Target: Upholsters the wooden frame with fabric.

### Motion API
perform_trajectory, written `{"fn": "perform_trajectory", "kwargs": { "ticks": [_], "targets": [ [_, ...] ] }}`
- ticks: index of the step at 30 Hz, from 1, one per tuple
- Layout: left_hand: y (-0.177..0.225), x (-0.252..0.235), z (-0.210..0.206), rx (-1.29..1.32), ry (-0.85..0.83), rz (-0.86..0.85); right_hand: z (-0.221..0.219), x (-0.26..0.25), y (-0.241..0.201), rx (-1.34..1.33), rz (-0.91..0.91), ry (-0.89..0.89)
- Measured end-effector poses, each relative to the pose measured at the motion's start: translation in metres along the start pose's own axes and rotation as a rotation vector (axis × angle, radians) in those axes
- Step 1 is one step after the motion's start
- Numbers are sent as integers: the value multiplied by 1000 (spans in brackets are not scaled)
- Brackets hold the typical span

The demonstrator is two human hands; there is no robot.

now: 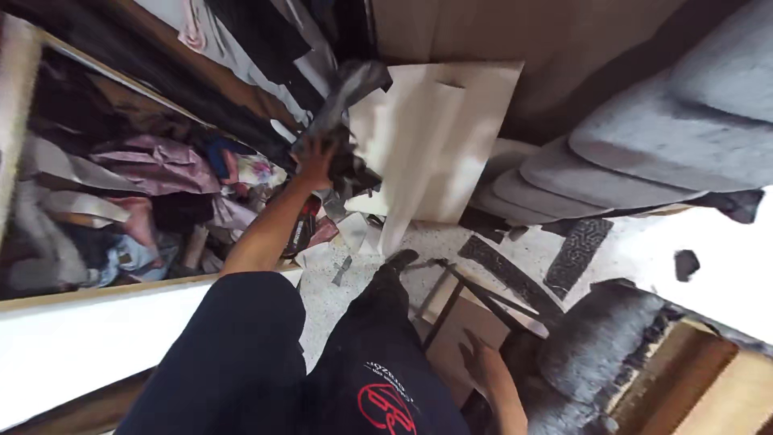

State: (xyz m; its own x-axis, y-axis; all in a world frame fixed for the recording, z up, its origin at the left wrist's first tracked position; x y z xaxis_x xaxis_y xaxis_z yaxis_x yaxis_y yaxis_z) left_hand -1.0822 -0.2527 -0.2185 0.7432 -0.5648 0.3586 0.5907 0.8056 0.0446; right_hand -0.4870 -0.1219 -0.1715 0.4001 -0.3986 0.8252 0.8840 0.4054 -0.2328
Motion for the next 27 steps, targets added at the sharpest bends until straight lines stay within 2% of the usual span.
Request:
{"fn": "perform_trajectory", "kwargs": {
  "ticks": [2, 4, 6, 8, 10, 12, 14, 16, 18, 20, 21, 22, 25, 26, 27],
  "targets": [
    [-27, -33, 21, -31, 69, 192, -3, 0, 7, -20, -61, 77],
    [-13, -36, 30, 53, 100, 246, -7, 1, 3, -129, -73, 194],
    [45, -10, 13, 218, 59, 108, -20, 27, -9, -321, -89, 281],
    [137, 37, -29, 351, -154, -171, -41, 57, -14, -492, -107, 346],
    [225, 111, -104, 428, -457, -510, -77, 85, 0, -614, -149, 363],
    [284, 208, -169, 301, -765, -826, -129, 114, 12, -713, -175, 437],
    [308, 327, -182, 84, -1005, -1100, -176, 158, 9, -838, -202, 595],
    [334, 451, -181, -92, -1117, -1485, -223, 219, 25, -913, -298, 947],
    [349, 558, -154, -109, -1164, -1880, -274, 290, 40, -946, -535, 1357],
    [358, 638, -127, -48, -1165, -2098, -323, 355, 60, -879, -861, 1542],
    [364, 674, -117, -13, -1119, -2170, -344, 386, 70, -856, -946, 1607],
    [366, 706, -110, 23, -1034, -2212, -364, 416, 76, -866, -939, 1651],
    [369, 792, -98, 183, -783, -2253, -428, 514, 73, -935, -720, 1766],
    [365, 818, -97, 236, -782, -2253, -459, 547, 73, -979, -783, 1802],
    [355, 843, -98, 269, -854, -2241, -495, 579, 79, -1037, -941, 1823]
  ]
}}
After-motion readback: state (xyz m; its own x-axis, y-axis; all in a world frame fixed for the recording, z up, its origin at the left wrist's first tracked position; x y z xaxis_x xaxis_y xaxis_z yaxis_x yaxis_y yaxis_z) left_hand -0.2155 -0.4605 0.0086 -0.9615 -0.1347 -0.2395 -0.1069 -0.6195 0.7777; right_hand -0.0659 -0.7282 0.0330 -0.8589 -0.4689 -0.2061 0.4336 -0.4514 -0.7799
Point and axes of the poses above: each hand's wrist, its own x-axis away from the middle knuckle, its own z-axis out of the back of the hand, y = z × x, the point moved 4 cm from there along -x, towards the middle knuckle, and after that the axes turned 5 degrees about y, right-handed, at the moved point
